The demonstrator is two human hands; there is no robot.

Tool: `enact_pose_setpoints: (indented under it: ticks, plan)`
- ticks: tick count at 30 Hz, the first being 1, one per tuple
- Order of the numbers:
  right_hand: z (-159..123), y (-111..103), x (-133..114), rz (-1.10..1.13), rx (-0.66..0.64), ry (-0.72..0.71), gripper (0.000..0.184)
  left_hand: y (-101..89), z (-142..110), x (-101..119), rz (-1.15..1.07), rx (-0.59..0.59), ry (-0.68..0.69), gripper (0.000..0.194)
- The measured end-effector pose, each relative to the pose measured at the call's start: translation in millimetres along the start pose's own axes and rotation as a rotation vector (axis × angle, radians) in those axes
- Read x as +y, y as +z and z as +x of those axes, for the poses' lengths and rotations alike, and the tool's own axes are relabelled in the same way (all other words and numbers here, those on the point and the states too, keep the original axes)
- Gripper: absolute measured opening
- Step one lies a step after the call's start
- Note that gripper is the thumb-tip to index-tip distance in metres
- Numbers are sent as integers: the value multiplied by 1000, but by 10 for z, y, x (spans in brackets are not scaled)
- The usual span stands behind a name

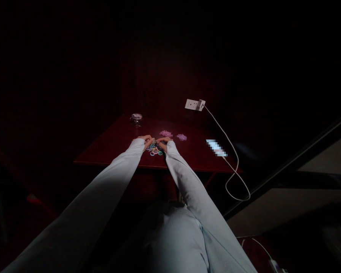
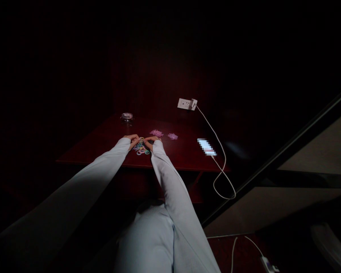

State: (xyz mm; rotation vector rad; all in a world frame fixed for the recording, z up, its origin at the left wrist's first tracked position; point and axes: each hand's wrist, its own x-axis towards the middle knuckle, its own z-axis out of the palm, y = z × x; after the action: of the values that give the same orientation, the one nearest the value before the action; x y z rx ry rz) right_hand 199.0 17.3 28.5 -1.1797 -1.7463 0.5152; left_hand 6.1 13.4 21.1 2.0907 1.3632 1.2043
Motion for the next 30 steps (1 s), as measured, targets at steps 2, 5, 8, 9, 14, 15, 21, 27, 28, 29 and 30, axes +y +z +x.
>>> enact_pose_setpoints:
  ticks: [2,5,8,9,14,15,21,27,28,29,30]
  plan:
    - [-3,-3,2,-5,4,-9,9,6,-4,14,-1,4,-10,31]
    - [-11,-17,-5,-28,23,-18,12,7,-10,25,9,16,-15,31]
    - [-29,-59,-27,-86,85,30,13,3,-13,23,24,27,-14,30]
    - [-39,-82,-35,-113,125,75,13,3,-13,22,25,29,-13,30]
    - [-109,-243,-69,-242,351,383,21,4,-17,24,8,37,-10,33]
    - [-122,-274,-73,-260,374,422,21,2,-18,26,3,35,-11,33]
    - [-162,-354,-85,-362,367,470,25,-16,-26,40,-20,10,-5,33]
    - [-151,-323,-76,-404,336,453,23,-24,-19,43,12,15,-9,32]
    - [-144,-320,-74,-408,332,455,23,-26,-17,41,12,9,-7,31]
    - [-136,-319,-73,-413,327,455,23,-27,-15,38,11,3,-3,32]
    - [-128,-320,-72,-417,322,454,22,-28,-13,33,10,-3,1,32]
